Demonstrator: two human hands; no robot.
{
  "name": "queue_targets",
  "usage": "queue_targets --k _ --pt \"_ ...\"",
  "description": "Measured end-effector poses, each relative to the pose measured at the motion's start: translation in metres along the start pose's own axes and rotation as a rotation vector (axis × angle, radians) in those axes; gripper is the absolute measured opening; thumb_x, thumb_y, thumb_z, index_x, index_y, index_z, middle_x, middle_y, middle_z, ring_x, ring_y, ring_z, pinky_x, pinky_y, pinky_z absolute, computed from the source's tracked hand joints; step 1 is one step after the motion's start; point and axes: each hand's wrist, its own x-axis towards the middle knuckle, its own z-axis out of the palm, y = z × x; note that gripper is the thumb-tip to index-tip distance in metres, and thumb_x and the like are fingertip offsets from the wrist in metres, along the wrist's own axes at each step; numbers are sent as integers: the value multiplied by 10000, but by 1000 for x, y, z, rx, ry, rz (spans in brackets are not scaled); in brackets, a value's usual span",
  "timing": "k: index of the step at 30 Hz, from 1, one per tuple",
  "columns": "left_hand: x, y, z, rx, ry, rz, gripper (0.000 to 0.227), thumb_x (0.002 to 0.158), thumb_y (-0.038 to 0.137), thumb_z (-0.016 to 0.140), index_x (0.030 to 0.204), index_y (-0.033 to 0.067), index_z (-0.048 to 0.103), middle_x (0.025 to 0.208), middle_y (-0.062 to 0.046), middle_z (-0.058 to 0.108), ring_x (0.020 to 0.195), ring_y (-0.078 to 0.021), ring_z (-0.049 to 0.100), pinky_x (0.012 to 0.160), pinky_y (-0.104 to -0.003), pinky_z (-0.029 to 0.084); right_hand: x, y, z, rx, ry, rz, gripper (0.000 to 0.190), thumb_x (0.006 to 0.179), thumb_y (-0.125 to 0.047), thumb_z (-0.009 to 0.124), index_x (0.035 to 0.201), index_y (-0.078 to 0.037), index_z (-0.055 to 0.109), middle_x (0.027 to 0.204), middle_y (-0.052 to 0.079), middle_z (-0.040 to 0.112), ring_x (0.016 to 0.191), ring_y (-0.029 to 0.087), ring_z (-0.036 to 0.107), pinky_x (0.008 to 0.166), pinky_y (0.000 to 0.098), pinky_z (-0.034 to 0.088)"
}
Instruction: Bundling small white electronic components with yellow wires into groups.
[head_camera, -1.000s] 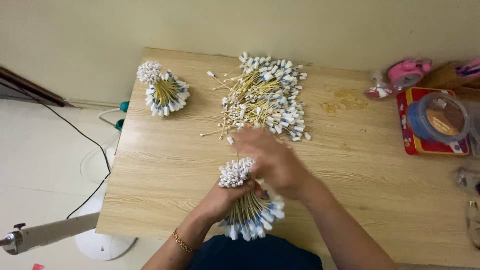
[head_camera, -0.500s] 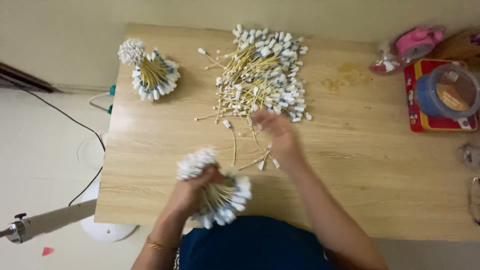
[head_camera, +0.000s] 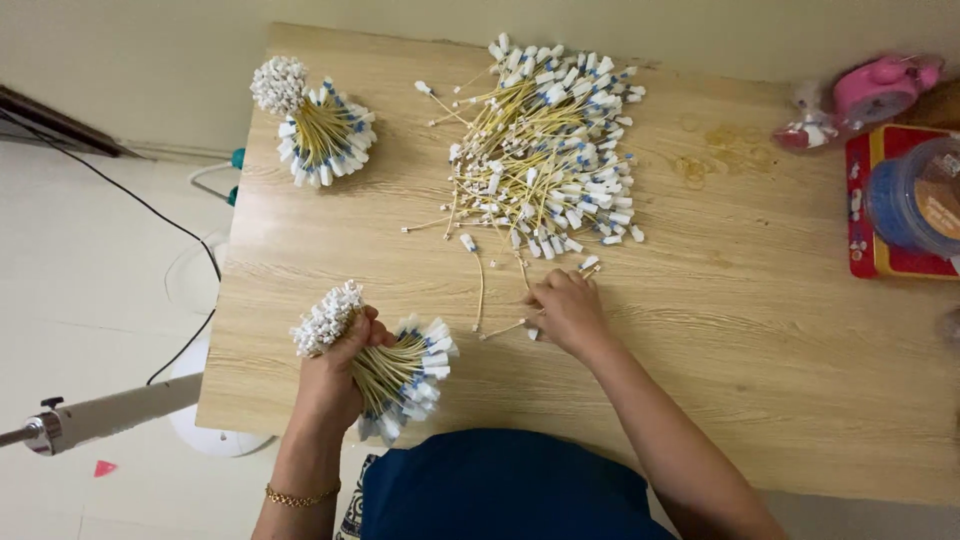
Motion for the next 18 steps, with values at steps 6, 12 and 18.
queue_targets --k 6,12,18 --pt "1 -8 9 92 0 -18 261 977 216 677 1102 -7 626 748 -113 586 774 -267 713 691 -372 572 -11 2 -23 -89 102 -215 217 753 -466 791 852 -281 737 917 -5 573 990 263 557 861 428 418" --pt "-4 -5 17 110 2 -21 253 996 200 657 1106 -25 621 755 -122 578 782 -266 702 699 -378 573 -14 -1 -27 -66 35 -180 164 855 -406 717 863 -242 705 894 -1 575 989 256 566 854 433 408" --pt "-7 -7 13 108 6 -20 260 981 205 671 1112 -17 630 762 -115 588 790 -256 710 708 -374 578 -18 -32 -64 -56 40 -344 190 805 -385 768 904 -237 702 900 28 644 969 284 634 810 458 489"
